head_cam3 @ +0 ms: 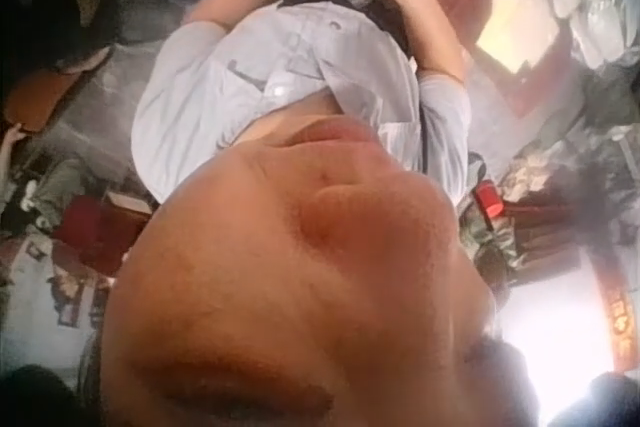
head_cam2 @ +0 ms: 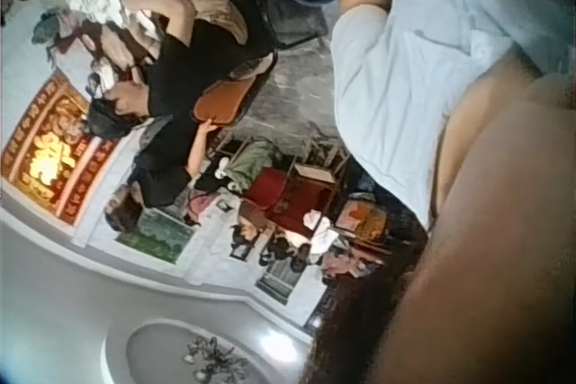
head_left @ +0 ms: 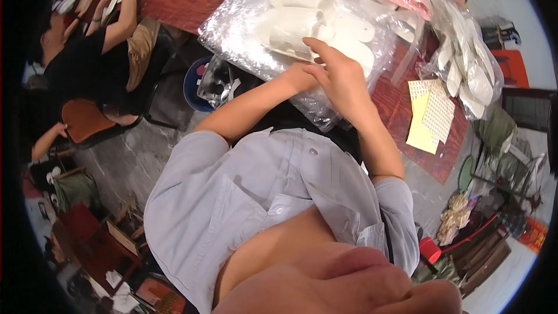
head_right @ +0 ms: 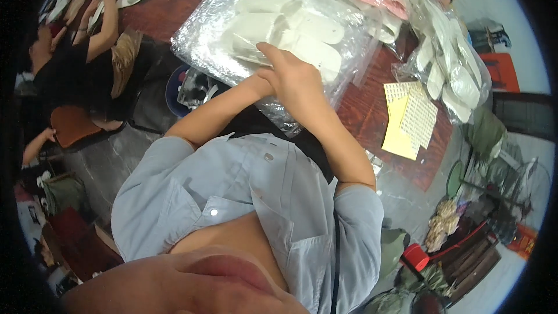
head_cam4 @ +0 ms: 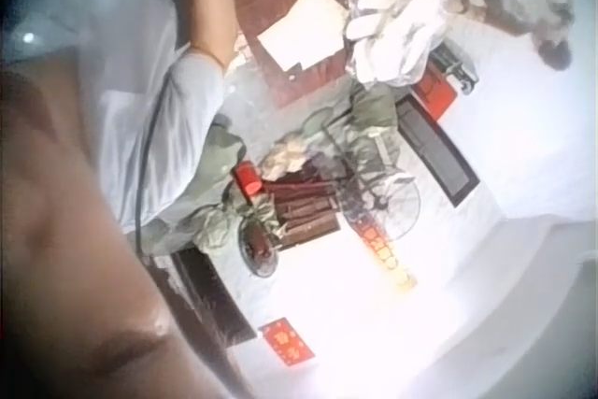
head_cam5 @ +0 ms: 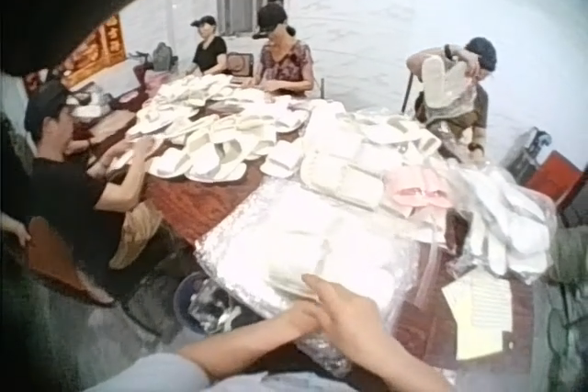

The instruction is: Inspect and package white foam slippers into clear plastic bags.

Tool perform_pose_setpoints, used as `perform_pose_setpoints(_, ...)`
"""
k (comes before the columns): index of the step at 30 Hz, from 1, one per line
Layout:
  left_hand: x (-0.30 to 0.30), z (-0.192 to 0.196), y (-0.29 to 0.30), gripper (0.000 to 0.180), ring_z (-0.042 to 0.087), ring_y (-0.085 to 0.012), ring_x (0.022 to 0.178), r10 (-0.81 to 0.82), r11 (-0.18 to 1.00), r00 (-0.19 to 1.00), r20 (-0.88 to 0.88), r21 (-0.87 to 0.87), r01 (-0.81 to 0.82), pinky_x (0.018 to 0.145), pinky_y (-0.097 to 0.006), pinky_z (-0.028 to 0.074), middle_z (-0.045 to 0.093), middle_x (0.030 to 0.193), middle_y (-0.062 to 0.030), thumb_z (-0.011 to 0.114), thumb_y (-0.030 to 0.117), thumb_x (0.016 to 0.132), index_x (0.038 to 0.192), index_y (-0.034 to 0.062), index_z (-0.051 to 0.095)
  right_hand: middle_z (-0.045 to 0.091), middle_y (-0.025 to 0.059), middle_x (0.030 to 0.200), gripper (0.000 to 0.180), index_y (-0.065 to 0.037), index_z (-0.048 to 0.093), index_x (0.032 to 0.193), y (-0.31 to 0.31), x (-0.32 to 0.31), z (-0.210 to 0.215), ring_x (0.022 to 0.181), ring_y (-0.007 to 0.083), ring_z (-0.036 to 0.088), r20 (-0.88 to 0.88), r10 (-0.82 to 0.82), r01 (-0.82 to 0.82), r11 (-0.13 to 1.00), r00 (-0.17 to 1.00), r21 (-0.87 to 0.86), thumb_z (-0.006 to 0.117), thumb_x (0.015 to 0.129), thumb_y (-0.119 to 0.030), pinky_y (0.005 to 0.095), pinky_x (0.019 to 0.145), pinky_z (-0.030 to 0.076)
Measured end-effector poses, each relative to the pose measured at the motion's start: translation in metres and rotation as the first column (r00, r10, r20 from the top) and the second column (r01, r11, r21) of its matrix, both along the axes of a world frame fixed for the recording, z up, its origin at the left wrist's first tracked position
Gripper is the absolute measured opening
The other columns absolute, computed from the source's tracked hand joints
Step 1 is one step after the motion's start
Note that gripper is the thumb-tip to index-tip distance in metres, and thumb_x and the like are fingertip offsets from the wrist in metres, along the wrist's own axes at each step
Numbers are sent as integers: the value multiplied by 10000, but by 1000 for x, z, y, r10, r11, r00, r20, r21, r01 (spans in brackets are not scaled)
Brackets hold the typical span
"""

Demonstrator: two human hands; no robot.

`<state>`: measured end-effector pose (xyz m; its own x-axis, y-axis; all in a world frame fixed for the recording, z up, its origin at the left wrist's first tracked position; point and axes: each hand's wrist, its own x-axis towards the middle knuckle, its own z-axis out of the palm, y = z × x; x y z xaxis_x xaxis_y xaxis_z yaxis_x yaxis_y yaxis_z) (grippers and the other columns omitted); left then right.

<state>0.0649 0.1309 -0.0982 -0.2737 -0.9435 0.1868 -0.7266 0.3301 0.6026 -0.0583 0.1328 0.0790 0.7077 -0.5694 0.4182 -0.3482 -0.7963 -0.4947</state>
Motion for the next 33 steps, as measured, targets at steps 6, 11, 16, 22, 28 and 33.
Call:
perform_pose_setpoints(6,10,118,16,654,600,-403,1086,24,966,982,189,247,-72,952,-440,456,636,1159,-242,542,549,931,1268,-11,557,706,100,962,177,-11,676,1062,-35,-76,24,824,162,657,546,-490,477,861,680,178,648,887,-18,280,758,514)
perform_pose_setpoints(11,-4,130,1,621,621,-422,1032,-15,927,963,270,365,-88,934,-442,473,648,1108,-257,543,538,935,1256,7,567,712,78,942,153,20,687,1023,-83,-126,-24,900,143,648,320,-444,273,846,837,459,604,900,-17,276,819,499)
perform_pose_setpoints(16,-3,76,5,597,515,-390,1233,51,998,928,368,-51,-35,1054,-451,396,566,1303,-234,602,464,910,1323,38,533,702,95,1061,211,8,687,1094,-100,-96,-41,1017,171,636,297,-162,13,895,941,447,579,914,-7,295,913,483)
perform_pose_setpoints(22,-8,62,6,544,517,-402,1213,70,977,924,376,-213,13,1071,-455,373,580,1263,-245,611,374,914,1298,-4,538,693,126,1078,245,-5,684,1131,-137,-51,-49,1013,192,640,313,275,-396,802,909,447,610,903,-53,319,899,489)
perform_pose_setpoints(28,-15,99,15,482,565,-436,1098,-16,990,957,291,138,-25,968,-471,433,616,1152,-259,578,360,945,1253,-10,552,652,192,1062,324,-150,679,1215,-153,-7,-64,978,336,627,-29,580,-581,814,814,-14,628,916,-265,406,885,478)
perform_pose_setpoints(33,-17,126,41,462,568,-467,1069,-109,951,979,170,305,53,914,-481,462,608,1109,-272,607,311,934,1308,49,538,544,240,1305,396,-348,607,1318,-151,-10,-88,1215,405,503,-179,465,-469,883,867,25,563,936,-442,491,1036,379)
